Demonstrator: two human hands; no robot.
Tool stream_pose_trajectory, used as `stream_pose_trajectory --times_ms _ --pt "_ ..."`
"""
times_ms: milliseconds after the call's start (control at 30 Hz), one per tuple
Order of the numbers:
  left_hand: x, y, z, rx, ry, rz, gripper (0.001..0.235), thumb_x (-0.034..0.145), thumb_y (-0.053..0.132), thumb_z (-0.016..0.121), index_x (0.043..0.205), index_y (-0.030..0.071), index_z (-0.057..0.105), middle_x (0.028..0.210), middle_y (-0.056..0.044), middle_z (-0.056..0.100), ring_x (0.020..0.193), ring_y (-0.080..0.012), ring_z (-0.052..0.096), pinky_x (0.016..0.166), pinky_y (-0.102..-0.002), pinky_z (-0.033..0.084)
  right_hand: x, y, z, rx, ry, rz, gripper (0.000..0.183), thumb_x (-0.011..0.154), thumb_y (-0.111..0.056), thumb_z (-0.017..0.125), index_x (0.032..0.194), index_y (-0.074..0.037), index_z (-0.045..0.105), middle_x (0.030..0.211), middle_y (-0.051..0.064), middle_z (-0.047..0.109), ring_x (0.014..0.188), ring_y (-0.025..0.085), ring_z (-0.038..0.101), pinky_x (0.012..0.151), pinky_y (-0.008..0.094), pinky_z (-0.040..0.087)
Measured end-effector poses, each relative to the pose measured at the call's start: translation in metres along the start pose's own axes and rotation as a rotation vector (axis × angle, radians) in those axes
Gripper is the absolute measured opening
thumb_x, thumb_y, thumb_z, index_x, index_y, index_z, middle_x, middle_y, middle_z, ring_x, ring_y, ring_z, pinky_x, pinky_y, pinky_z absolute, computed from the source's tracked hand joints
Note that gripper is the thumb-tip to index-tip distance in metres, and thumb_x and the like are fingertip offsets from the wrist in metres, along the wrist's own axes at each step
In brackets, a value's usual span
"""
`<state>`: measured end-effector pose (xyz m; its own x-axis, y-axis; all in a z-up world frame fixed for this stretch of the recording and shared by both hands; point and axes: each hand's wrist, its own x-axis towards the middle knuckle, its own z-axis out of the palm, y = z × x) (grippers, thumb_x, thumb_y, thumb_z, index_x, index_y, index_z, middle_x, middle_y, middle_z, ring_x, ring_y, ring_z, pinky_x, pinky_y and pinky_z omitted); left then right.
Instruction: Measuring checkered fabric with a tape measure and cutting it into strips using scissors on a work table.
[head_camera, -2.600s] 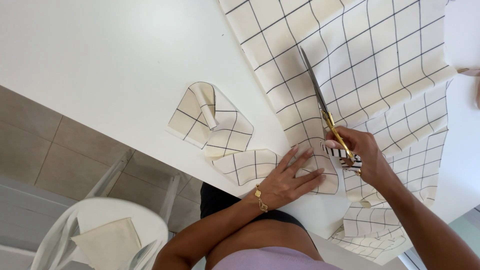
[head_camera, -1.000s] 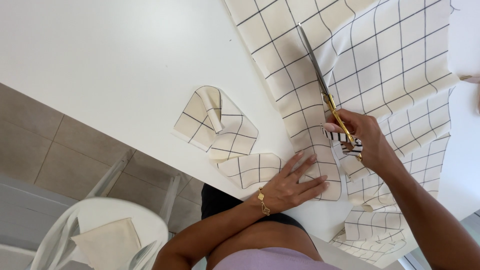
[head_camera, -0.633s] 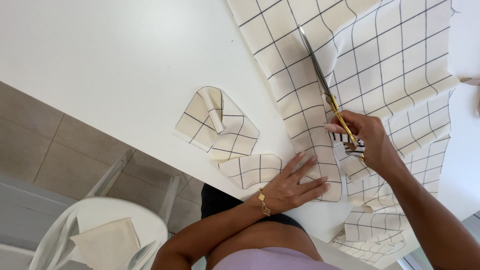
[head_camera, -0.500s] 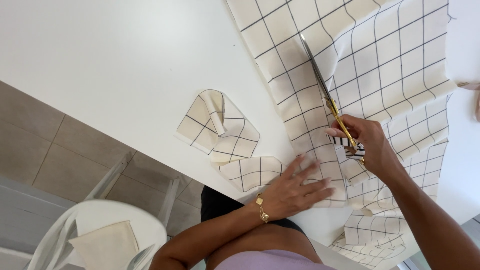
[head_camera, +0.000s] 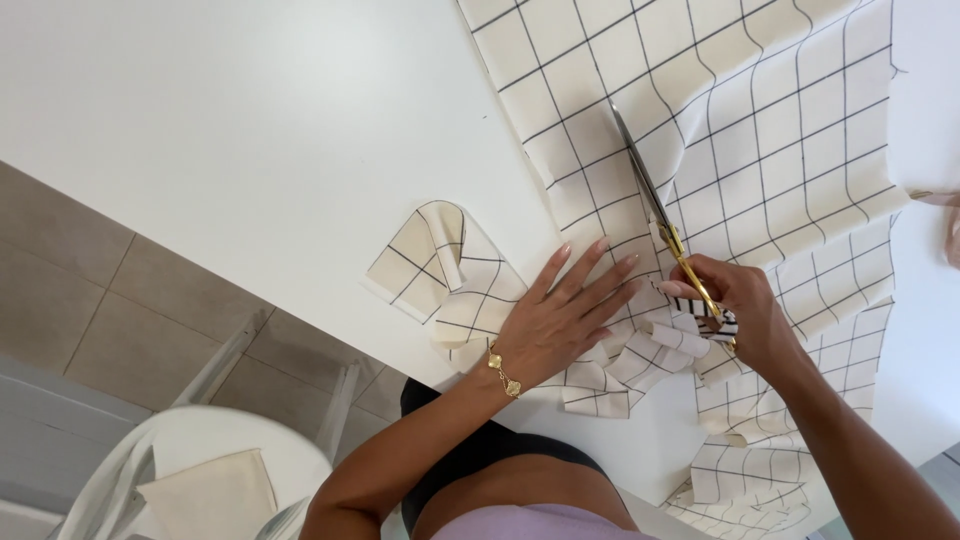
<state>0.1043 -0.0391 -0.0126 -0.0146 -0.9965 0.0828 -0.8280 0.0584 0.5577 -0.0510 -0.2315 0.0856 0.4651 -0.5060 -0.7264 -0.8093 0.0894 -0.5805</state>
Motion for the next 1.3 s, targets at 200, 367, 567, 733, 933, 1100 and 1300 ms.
stream_pose_trajectory --times_ms 200,367,567,733,933,1100,1300 --pt "-0.003 -0.001 -0.001 -0.038 0.022 0.013 0.067 0.11 0.045 0.061 0.17 0.025 0.04 0.181 0.0 0.031 0.169 -0.0333 0.021 0.14 -0.062 0.012 0.005 -0.004 0.004 0.013 -0.002 0.039 0.016 0.092 -0.014 0.083 0.1 0.0 0.081 0.059 0.019 0.058 0.051 0.032 0.055 0.07 0.044 0.054" --pt "-0.002 -0.002 -0.001 -0.075 0.043 0.022 0.063 0.111 0.043 0.057 0.169 0.022 0.041 0.181 -0.001 0.031 0.17 -0.0332 0.022 0.14 -0.061 0.014 0.01 -0.022 0.01 0.118 0.013 0.088 0.019 0.092 -0.023 0.085 0.097 -0.005 0.082 0.057 0.015 0.059 0.052 0.026 0.053 0.068 0.041 0.051" --pt "-0.005 -0.004 0.002 -0.08 0.03 0.044 0.063 0.111 0.042 0.059 0.168 0.021 0.043 0.181 -0.003 0.03 0.17 -0.035 0.02 0.14 -0.063 0.013 0.024 -0.029 0.014 0.186 0.039 0.092 0.02 0.092 -0.02 0.085 0.101 -0.002 0.081 0.062 0.018 0.06 0.058 0.031 0.055 0.08 0.049 0.054" --pt "-0.004 -0.005 0.0 -0.073 0.042 0.051 0.062 0.11 0.041 0.06 0.167 0.02 0.045 0.18 -0.004 0.032 0.169 -0.0356 0.022 0.139 -0.063 0.015 0.026 -0.019 0.01 0.12 0.022 0.075 0.019 0.093 -0.018 0.084 0.1 -0.002 0.081 0.063 0.02 0.061 0.057 0.033 0.059 0.08 0.05 0.055" --pt "-0.004 -0.004 0.001 -0.079 0.054 0.05 0.064 0.109 0.04 0.063 0.167 0.02 0.045 0.18 -0.004 0.033 0.169 -0.0353 0.023 0.139 -0.064 0.016 0.021 -0.03 0.008 0.05 0.004 0.055 0.019 0.095 -0.019 0.082 0.1 -0.001 0.082 0.062 0.018 0.06 0.055 0.032 0.057 0.08 0.05 0.056" --pt "-0.004 -0.005 -0.002 -0.076 0.054 0.054 0.065 0.108 0.04 0.065 0.167 0.02 0.045 0.18 -0.004 0.032 0.169 -0.0353 0.024 0.139 -0.064 0.017 0.019 -0.032 0.008 0.014 0.004 0.035 0.018 0.095 -0.017 0.081 0.099 0.0 0.082 0.061 0.019 0.059 0.051 0.032 0.057 0.077 0.048 0.057" --pt "-0.004 -0.005 -0.004 -0.08 0.055 0.046 0.065 0.109 0.039 0.064 0.168 0.021 0.043 0.18 -0.003 0.034 0.169 -0.0346 0.025 0.139 -0.062 0.019 0.019 -0.028 0.007 0.02 0.022 0.017 0.016 0.094 -0.017 0.081 0.098 -0.001 0.082 0.059 0.017 0.057 0.047 0.029 0.052 0.071 0.046 0.055"
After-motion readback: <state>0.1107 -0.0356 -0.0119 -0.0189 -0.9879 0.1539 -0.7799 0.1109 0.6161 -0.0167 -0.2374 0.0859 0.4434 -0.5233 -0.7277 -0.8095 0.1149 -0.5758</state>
